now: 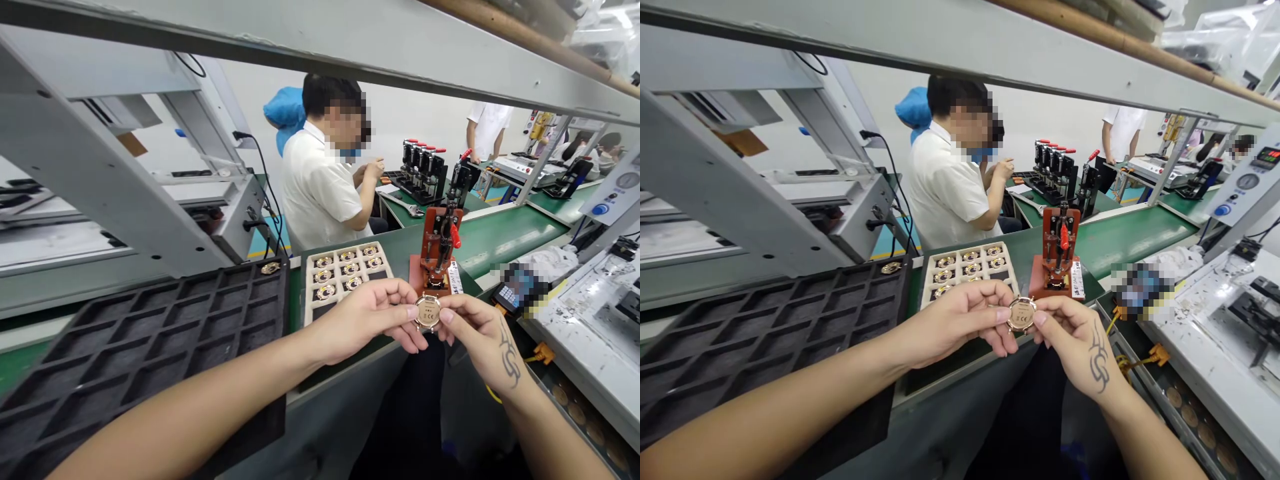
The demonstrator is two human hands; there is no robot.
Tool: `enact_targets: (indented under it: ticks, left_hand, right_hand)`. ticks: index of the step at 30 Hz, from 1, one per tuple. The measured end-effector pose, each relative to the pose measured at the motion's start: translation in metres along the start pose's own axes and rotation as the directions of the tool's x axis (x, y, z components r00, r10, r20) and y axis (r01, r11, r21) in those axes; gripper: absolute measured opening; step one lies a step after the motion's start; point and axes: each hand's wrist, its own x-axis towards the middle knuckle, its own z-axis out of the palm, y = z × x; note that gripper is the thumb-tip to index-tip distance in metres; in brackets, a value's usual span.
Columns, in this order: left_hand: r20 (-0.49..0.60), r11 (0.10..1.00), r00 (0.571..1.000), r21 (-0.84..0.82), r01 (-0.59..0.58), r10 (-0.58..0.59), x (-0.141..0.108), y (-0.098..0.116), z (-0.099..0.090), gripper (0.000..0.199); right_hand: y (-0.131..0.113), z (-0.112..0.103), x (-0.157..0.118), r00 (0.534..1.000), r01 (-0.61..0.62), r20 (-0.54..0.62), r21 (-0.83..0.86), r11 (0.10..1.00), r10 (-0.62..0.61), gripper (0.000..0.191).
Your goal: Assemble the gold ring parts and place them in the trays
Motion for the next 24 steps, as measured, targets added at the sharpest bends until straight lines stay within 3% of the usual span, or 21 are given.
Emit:
enact_targets:
  ticks: [18, 22, 24]
  left_hand:
    - [0.019, 0.983, 0.996, 0.163, -0.089, 0.087, -0.009, -0.002, 0.003, 0.039]
    - [-0.007, 0.971, 0.992, 0.203, -0.124, 0.128, -0.011, -0.011, 0.003, 0.037]
    - [-0.038, 0.957, 0.988, 0.254, -0.137, 0.152, -0.010, -0.017, -0.009, 0.039]
  right_hand:
    - [0.002, -0.002, -0.008, 1.000, 0.027, -0.009, -0.019, 0.999, -0.027, 0.024]
    - [0.003, 0.002, -0.008, 0.998, 0.055, -0.002, -0.097, 0.994, -0.055, 0.026]
    - [0.007, 0.001, -0.010, 0.998, 0.056, -0.002, -0.211, 0.976, -0.058, 0.029]
